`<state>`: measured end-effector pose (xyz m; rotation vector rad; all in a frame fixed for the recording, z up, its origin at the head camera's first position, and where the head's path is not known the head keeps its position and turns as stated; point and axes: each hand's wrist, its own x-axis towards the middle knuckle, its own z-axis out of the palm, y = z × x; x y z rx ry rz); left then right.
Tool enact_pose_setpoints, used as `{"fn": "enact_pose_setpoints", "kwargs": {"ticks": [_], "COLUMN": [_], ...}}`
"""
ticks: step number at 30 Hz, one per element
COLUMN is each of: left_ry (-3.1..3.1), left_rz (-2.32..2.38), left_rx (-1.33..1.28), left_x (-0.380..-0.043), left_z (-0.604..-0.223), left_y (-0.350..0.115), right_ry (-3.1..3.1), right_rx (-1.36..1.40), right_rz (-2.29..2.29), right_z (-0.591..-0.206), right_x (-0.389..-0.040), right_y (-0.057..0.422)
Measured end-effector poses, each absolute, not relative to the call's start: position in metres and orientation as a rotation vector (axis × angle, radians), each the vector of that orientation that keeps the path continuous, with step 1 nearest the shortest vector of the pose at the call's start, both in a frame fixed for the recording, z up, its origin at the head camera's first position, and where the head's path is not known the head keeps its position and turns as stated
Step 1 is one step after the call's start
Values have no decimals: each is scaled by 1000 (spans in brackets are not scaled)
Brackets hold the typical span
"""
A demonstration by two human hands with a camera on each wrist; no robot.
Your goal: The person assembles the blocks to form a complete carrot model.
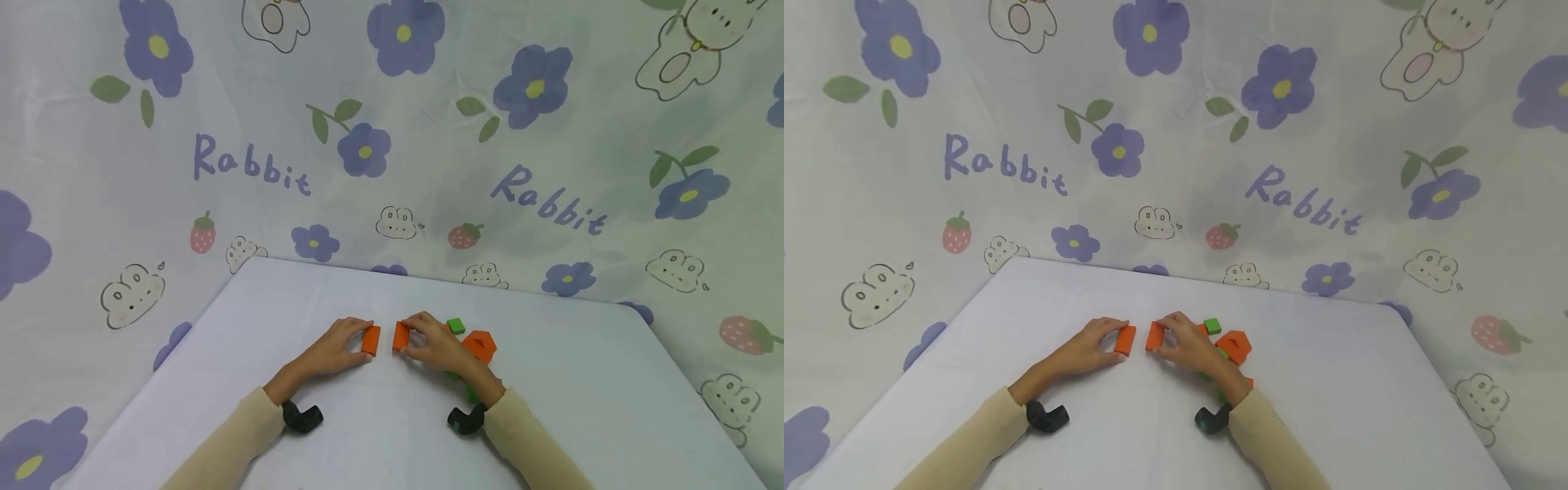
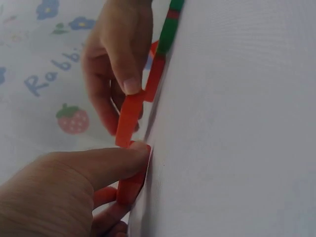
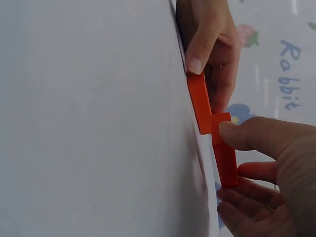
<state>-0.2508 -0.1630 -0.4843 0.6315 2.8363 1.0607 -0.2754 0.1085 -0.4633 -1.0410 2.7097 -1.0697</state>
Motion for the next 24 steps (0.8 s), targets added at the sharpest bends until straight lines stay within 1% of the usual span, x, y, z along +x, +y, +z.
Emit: {"fn": "enact_pose_setpoints", "kwargs": {"ticks": [12, 24], "left_ry": [2824, 2849], "left_rz": [1086, 1084], "left_rx": [666, 705], "left_x": [-253, -252], "left_z": [-484, -486], "left_y": [-166, -168], "right_ry": [2725, 2794], "right_rx": [-1084, -1028], "right_rz": [-1021, -884], "right_z": [-463, -476], "right_x": [-274, -272], "right_y": [93, 78]}}
